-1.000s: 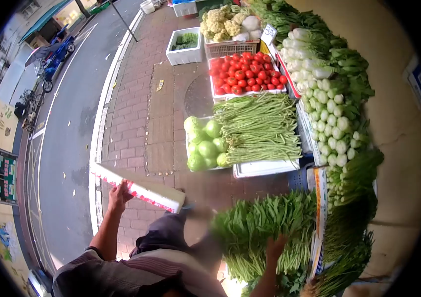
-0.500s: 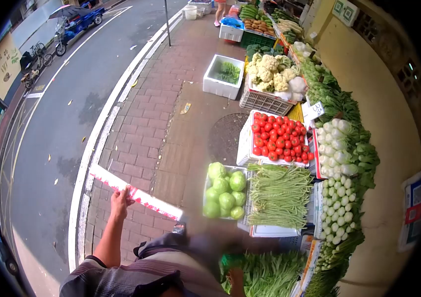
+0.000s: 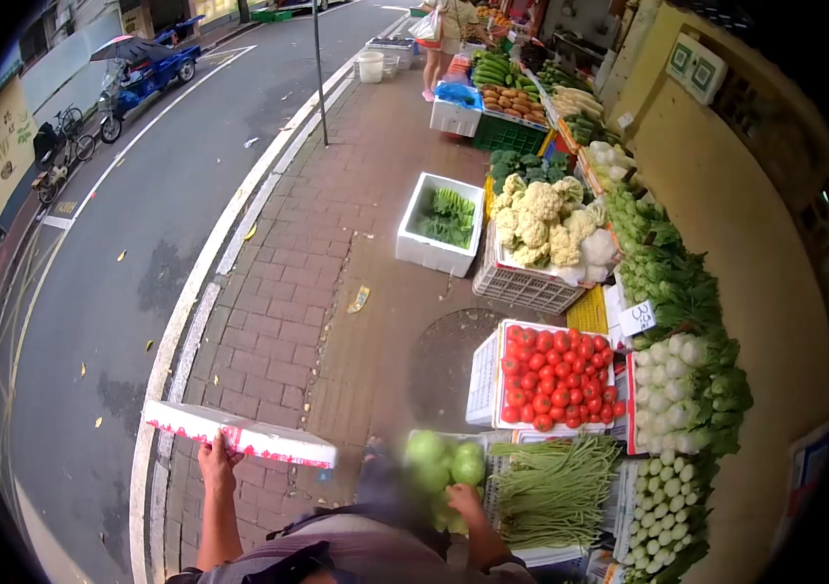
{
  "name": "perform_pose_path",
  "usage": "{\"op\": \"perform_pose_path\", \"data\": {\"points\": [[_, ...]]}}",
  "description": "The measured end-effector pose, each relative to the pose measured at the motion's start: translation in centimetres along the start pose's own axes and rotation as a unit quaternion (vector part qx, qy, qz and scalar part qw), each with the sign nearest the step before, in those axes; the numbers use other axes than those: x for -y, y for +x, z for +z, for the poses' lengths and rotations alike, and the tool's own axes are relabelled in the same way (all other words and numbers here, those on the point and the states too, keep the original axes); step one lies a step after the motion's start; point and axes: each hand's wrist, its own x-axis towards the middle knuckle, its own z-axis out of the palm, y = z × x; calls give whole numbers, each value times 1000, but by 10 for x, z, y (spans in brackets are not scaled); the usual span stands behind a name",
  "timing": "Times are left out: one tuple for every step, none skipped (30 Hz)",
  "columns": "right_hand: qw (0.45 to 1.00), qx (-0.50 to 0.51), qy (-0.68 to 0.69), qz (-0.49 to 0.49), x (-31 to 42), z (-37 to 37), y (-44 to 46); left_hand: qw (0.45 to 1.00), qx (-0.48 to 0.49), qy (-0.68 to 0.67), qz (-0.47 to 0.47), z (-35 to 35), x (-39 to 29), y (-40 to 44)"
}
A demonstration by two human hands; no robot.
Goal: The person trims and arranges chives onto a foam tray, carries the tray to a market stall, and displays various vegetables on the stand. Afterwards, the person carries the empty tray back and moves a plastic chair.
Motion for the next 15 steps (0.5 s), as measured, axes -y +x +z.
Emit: {"op": "perform_pose_path", "data": {"points": [[999,-3,22,-26,26,-7,21,1000,0,6,11,18,-13,21],[998,-6,41,-53,54,-12,43,1000,-2,10,22,34,-24,40],[998,-14,16,-63,83,-15,56,1000,-6,14,27,47,-32,52],[997,-24,-10,-76,122,-20,74,999,-16,3,33,66,-44,63],[995,-36,-36,-85,158,-28,91,999,-24,-7,37,85,-58,74],[995,-12,-47,-90,190,-35,111,999,-30,-16,43,103,-68,87],[994,-28,-8,-102,223,-36,130,999,-29,-17,38,115,-71,104],[992,-44,31,-113,254,-34,149,999,-27,-21,40,131,-74,120],[992,-42,22,-119,291,-35,164,998,-26,-26,43,147,-77,136],[991,-40,13,-125,327,-36,176,998,-25,-30,47,163,-80,155],[991,-37,5,-130,356,-33,191,998,-19,-37,51,177,-80,178],[990,-45,12,-136,374,-30,212,998,-19,-35,51,191,-81,203],[989,-54,20,-139,392,-25,233,998,-19,-31,50,204,-82,230],[987,-65,28,-143,409,-20,253,998,-17,-27,49,219,-85,260],[991,-69,7,-116,429,-18,263,998,-17,-32,48,237,-89,290]]}}
